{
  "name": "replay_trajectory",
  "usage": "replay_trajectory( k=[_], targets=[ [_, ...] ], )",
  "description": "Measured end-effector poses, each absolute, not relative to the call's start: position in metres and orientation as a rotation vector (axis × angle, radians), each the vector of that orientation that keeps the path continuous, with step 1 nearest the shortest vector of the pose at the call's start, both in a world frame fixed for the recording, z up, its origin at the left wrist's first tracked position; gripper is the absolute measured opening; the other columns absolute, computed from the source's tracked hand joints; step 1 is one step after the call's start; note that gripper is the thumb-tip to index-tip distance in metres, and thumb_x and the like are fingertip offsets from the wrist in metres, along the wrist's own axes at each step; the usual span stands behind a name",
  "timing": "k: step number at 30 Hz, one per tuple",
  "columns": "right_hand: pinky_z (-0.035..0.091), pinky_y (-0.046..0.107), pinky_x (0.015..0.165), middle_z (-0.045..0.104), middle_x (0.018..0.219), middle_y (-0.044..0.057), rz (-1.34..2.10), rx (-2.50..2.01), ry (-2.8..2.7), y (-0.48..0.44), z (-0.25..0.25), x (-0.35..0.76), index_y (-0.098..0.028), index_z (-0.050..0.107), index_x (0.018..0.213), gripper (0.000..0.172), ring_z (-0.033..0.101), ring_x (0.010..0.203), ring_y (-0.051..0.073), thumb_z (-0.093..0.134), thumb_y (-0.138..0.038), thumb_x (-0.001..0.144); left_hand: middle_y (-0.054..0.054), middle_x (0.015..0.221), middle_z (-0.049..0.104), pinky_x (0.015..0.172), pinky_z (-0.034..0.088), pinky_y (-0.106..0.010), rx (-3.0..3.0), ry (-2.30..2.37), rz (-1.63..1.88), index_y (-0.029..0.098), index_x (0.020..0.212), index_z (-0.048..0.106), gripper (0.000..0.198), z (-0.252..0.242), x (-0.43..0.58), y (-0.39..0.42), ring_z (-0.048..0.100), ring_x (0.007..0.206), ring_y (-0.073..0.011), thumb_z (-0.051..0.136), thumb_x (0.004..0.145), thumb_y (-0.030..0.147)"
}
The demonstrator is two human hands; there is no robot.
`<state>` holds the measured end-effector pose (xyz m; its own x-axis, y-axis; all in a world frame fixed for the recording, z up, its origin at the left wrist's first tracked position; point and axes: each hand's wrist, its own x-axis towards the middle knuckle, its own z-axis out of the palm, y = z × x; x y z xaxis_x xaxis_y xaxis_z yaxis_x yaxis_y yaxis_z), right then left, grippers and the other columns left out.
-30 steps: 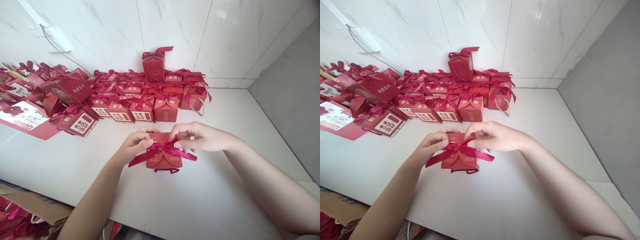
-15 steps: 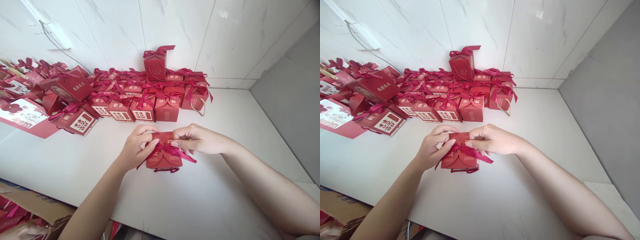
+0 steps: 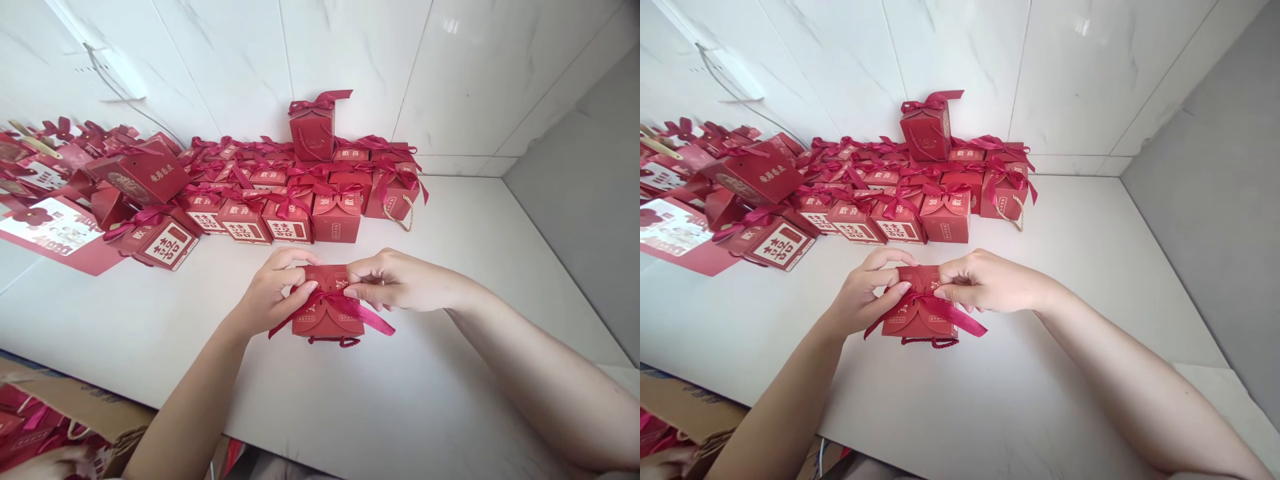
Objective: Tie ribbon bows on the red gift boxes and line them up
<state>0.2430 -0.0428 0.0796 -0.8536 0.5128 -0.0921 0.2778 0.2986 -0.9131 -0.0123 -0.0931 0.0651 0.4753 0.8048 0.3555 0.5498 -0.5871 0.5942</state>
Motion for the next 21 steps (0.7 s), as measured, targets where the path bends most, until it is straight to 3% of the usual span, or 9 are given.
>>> replay_trajectory(
  k=[3, 5, 7, 9, 14, 21],
  targets=[
    [0.044, 0.022, 0.049, 0.054, 0.058, -0.005, 1.719, -0.782, -2.234, -0.042, 0.079, 0.245, -0.020, 0.050, 0.070, 0.036, 0.055, 0.051, 0.010, 0.057, -0.046, 0.094, -0.006, 0.118, 0.061, 0.100, 0.045, -0.036, 2.210, 1.149, 0.951, 0.018, 0.069, 0.051, 0.024, 0.062, -0.018, -0.091, 0.058, 0.111, -0.0192, 0.057, 0.093, 0.020],
    [0.047, 0.022, 0.051, 0.055, 0.059, -0.004, 1.770, -0.801, -2.173, -0.042, 0.080, 0.246, -0.020, 0.053, 0.073, 0.036, 0.056, 0.052, 0.011, 0.058, -0.049, 0.093, -0.006, 0.121, 0.059, 0.103, 0.045, -0.037, 2.084, 1.144, 0.988, 0.021, 0.090, 0.059, 0.005, 0.061, -0.023, -0.090, 0.056, 0.118, -0.0207, 0.059, 0.093, 0.025],
    [0.047, 0.022, 0.051, 0.056, 0.057, -0.004, 1.788, -0.797, -2.139, -0.043, 0.082, 0.247, -0.020, 0.054, 0.074, 0.036, 0.055, 0.050, 0.010, 0.058, -0.049, 0.093, -0.007, 0.124, 0.058, 0.101, 0.047, -0.037, 1.954, 1.151, 1.016, 0.025, 0.111, 0.057, 0.019, 0.060, -0.026, -0.088, 0.055, 0.122, -0.0219, 0.059, 0.094, 0.031],
    [0.046, 0.022, 0.049, 0.057, 0.055, -0.004, 1.812, -0.784, -2.103, -0.043, 0.083, 0.248, -0.020, 0.054, 0.075, 0.035, 0.053, 0.048, 0.010, 0.058, -0.049, 0.094, -0.007, 0.123, 0.057, 0.098, 0.049, -0.036, 1.891, 1.183, 1.052, 0.026, 0.118, 0.055, 0.025, 0.061, -0.026, -0.088, 0.055, 0.121, -0.0219, 0.057, 0.095, 0.035],
    [0.046, 0.021, 0.048, 0.057, 0.055, -0.004, 1.816, -0.790, -2.069, -0.042, 0.083, 0.245, -0.020, 0.055, 0.076, 0.036, 0.052, 0.047, 0.010, 0.060, -0.051, 0.092, -0.008, 0.125, 0.058, 0.106, 0.043, -0.039, 2.032, 1.279, 0.959, 0.024, 0.104, 0.065, 0.016, 0.068, -0.007, -0.098, 0.053, 0.122, -0.0228, 0.060, 0.093, 0.033],
    [0.045, 0.021, 0.042, 0.058, 0.053, -0.005, 1.872, -0.823, -2.110, -0.042, 0.081, 0.245, -0.020, 0.056, 0.079, 0.034, 0.052, 0.042, 0.009, 0.067, -0.051, 0.086, -0.008, 0.121, 0.059, 0.101, 0.048, -0.038, 1.975, 1.343, 0.906, 0.021, 0.084, 0.067, 0.010, 0.067, 0.012, -0.107, 0.057, 0.118, -0.0238, 0.063, 0.089, 0.028]
  ],
)
